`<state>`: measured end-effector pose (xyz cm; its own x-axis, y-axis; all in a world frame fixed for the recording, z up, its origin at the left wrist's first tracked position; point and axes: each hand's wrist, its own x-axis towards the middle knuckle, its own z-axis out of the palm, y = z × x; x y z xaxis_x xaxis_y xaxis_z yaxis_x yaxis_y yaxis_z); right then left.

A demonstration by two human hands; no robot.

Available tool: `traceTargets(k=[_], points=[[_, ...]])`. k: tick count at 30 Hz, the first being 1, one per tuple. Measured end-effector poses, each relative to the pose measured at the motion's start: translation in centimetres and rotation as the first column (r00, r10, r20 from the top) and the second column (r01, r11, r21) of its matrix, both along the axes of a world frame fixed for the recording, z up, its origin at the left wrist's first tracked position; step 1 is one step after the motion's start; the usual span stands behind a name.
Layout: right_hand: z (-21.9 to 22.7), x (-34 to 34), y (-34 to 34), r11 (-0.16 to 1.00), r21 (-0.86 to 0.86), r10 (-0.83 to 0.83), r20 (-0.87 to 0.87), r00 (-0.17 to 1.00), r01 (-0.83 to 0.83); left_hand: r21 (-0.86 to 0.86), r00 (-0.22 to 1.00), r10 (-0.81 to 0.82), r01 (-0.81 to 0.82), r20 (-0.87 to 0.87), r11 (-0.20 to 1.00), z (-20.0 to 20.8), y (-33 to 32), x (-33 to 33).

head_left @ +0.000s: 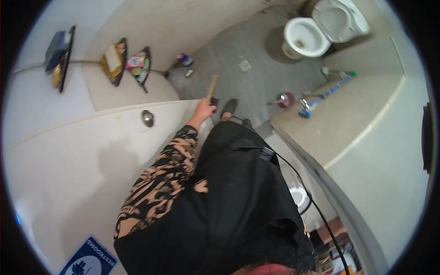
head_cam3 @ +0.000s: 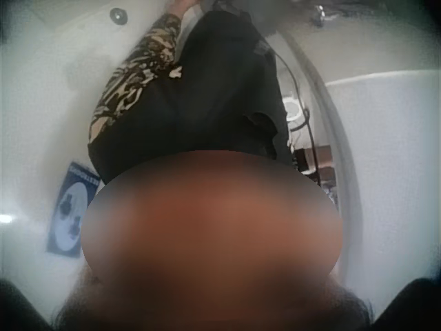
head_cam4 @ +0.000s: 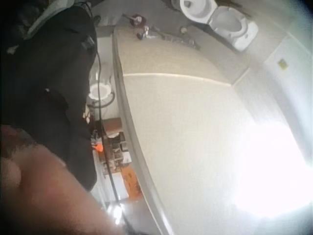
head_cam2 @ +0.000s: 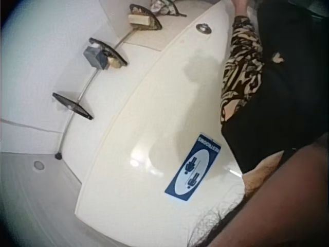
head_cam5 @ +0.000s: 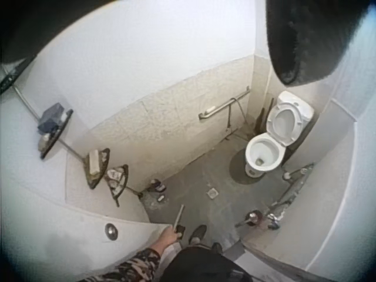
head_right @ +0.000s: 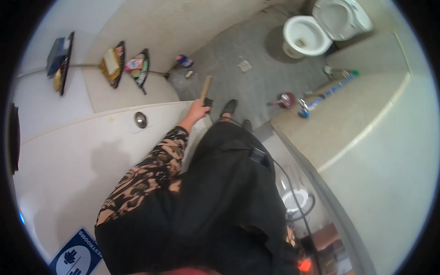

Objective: The person uses a power drill to polish a small green object, then wipes the drill chuck with a cloth. They handle a small metal screw and a black electronic component, moving between a workbench and a bathroom area. In the bathroom, they scrub the electronic component with a brush and soap under running water.

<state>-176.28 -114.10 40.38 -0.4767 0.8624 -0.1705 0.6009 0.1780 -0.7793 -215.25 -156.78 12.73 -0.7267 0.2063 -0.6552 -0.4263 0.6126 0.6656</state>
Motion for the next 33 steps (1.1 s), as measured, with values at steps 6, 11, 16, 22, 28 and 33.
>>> traceTargets(k=[6, 11, 16, 22, 28, 33], points=[[-3.5, -0.6, -3.0, 0.900, -0.435, 0.099, 0.217, 0.971, 0.006, -0.423, 0.961, -0.276, 0.260, 0.024, 0.868, 0.9, -0.8, -2.2], [-5.2, -2.5, -2.8, 0.794, -0.608, 0.208, 0.274, 0.939, 0.001, -0.582, 0.975, -0.088, 0.193, 0.203, 0.790, 1.6, -4.6, -2.5], [-7.0, -4.5, -2.3, 0.747, -0.664, 0.266, 0.271, 0.925, -0.020, -0.634, 0.974, 0.005, 0.144, 0.227, 0.759, 1.8, -4.7, -3.3], [-10.3, -7.8, -0.5, 0.686, -0.718, 0.369, 0.206, 0.906, -0.116, -0.390, 0.993, 0.053, -0.089, -0.103, 0.916, 0.5, -5.0, -6.8], [-12.2, -8.4, 0.4, 0.688, -0.703, 0.386, 0.147, 0.911, -0.178, 0.308, 0.892, 0.442, -0.450, 0.098, 0.838, 6.8, 3.9, -15.6], [-11.8, -8.2, 0.4, 0.679, -0.718, 0.383, 0.168, 0.908, -0.154, 0.595, 0.873, 0.398, -0.485, 0.283, 0.641, 10.4, 8.3, -17.9]])
